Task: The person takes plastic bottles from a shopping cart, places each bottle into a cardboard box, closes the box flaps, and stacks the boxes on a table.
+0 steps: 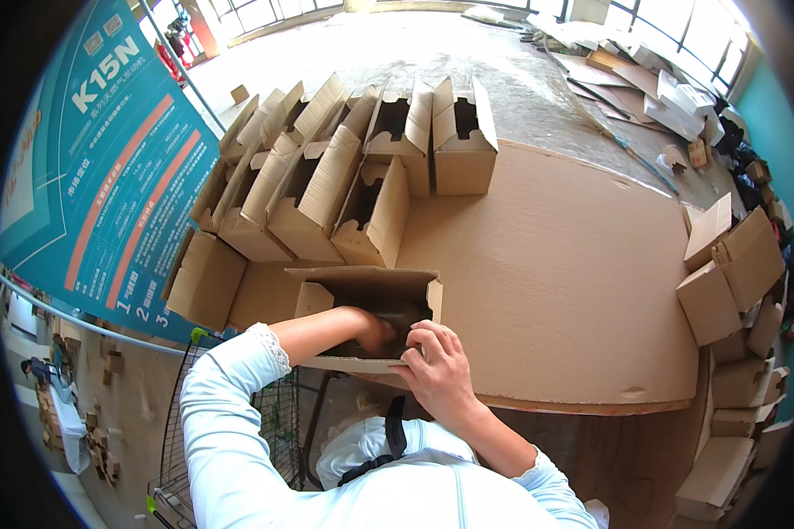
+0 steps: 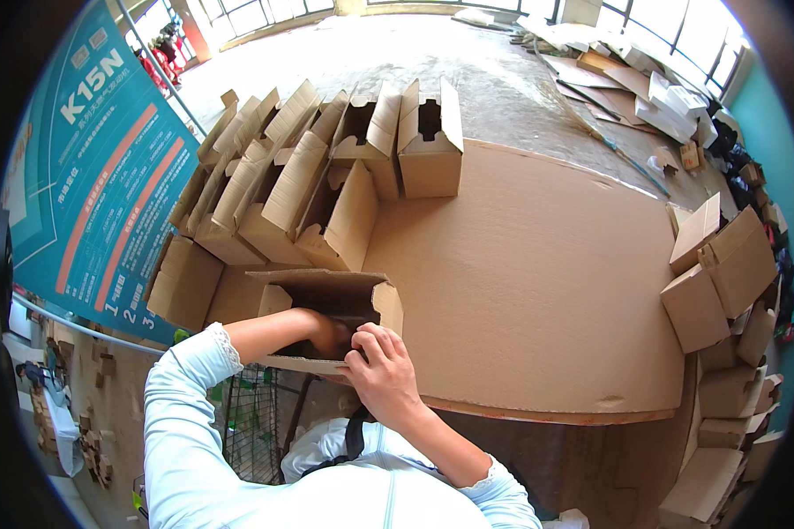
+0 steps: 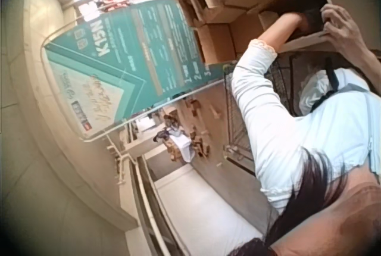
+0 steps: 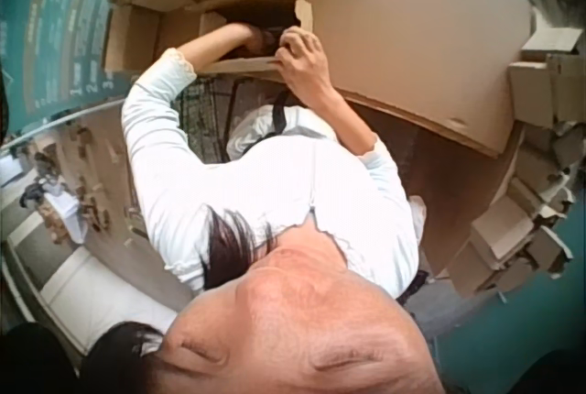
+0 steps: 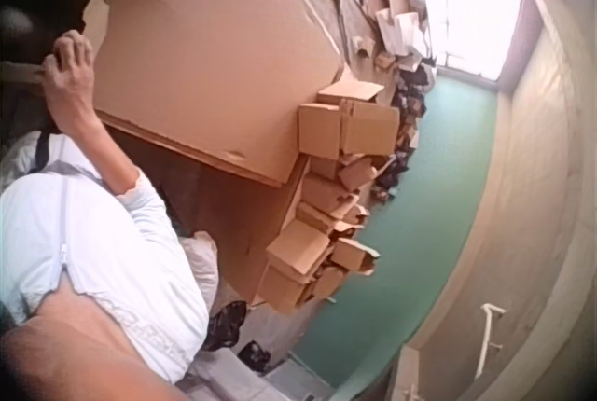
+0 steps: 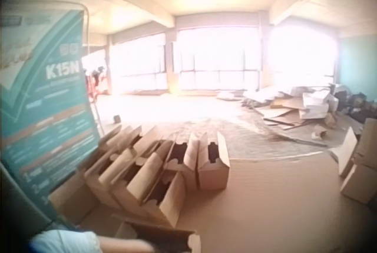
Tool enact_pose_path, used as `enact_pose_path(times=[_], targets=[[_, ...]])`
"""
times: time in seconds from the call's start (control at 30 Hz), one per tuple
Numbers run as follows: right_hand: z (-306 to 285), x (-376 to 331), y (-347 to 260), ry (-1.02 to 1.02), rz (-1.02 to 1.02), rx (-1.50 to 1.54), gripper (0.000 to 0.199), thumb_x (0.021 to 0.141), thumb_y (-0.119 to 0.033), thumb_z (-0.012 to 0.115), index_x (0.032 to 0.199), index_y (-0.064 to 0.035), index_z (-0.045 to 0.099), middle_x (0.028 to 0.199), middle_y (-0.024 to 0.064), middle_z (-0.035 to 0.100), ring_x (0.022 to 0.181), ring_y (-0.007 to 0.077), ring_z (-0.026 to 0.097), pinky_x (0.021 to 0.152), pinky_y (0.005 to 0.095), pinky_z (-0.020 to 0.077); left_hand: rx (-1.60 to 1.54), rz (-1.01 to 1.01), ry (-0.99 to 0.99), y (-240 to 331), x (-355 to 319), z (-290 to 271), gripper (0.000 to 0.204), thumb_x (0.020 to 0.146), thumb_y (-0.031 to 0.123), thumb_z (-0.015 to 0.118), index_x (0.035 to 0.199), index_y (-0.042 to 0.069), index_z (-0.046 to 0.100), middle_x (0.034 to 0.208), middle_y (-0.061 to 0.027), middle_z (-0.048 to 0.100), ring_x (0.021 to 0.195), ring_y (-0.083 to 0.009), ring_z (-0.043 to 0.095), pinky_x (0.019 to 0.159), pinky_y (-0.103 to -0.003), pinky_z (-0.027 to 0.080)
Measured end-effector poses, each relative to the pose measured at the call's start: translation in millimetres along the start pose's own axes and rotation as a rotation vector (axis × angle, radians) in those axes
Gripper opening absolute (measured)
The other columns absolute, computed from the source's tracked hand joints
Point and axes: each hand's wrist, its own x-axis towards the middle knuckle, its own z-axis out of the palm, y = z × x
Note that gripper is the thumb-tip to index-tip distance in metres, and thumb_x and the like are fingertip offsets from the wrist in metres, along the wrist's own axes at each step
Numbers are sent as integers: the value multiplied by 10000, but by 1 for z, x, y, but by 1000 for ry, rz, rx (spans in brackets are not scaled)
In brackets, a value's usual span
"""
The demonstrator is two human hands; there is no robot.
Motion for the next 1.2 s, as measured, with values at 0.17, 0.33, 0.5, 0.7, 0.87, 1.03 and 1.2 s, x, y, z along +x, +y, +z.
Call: enact_pose_path(times=[0.17, 0.33, 0.5, 0.7, 0.87, 1.03, 1.2], targets=[[-1, 5, -6, -30, 24, 2, 241, 711, -132, 796, 799, -58, 584, 1070, 101, 547, 1137, 310, 529, 954, 455, 451, 70, 7, 279, 14, -15, 6, 309, 856, 168, 587, 1122, 33, 668, 1164, -173, 666, 1086, -317, 644, 916, -407, 511], [-1, 9, -5, -39, 58, -34, 247, 707, -132, 781, 784, -45, 563, 1061, 99, 549, 1151, 306, 526, 955, 448, 453, 52, 32, 394, 31, -53, -24, 213, 821, 116, 624, 997, 30, 707, 1038, -211, 695, 945, -363, 677, 831, -431, 531], [-3, 5, -19, 165, 216, 65, 666, 776, -137, 786, 1371, -118, 489, 1283, 115, 569, 1254, 316, 512, 1050, 418, 439, -325, 480, 931, -2, -133, 6, 342, 910, 259, 628, 1067, -43, 665, 1007, -238, 679, 913, -364, 664, 824, -418, 526], [23, -19, 0, 101, 479, 353, 566, 812, -148, 772, 1308, -53, 518, 1253, 138, 615, 1139, 272, 609, 988, 395, 471, -737, 324, 1267, -15, -175, 104, 399, 831, 283, 758, 1073, -23, 673, 1062, -175, 696, 951, -292, 688, 860, -348, 533], [17, 0, 16, 95, 442, -22, 596, 791, -145, 784, 1310, -52, 508, 1286, 129, 589, 1152, 280, 596, 955, 397, 488, -792, -44, 1545, -20, -138, 120, 622, 735, 141, 818, 1284, 27, 550, 1165, -173, 649, 1046, -289, 649, 870, -363, 511], [-5, 71, 6, 184, 223, -322, 709, 764, -224, 798, 1368, -84, 453, 1430, 129, 460, 1313, 318, 454, 1076, 435, 385, -316, -144, 1690, -25, -145, 102, 1040, 689, 169, 841, 1522, 47, 230, 1558, -161, 260, 1467, -316, 211, 1193, -459, 212], [14, 81, 22, -222, 166, -445, 701, 831, -376, 737, 1394, -67, 456, 1413, 150, 497, 1341, 347, 421, 1130, 463, 323, -196, 51, 1518, -50, -142, 100, 801, 733, 192, 808, 1408, 31, 409, 1504, -145, 378, 1436, -324, 291, 1183, -469, 237]])
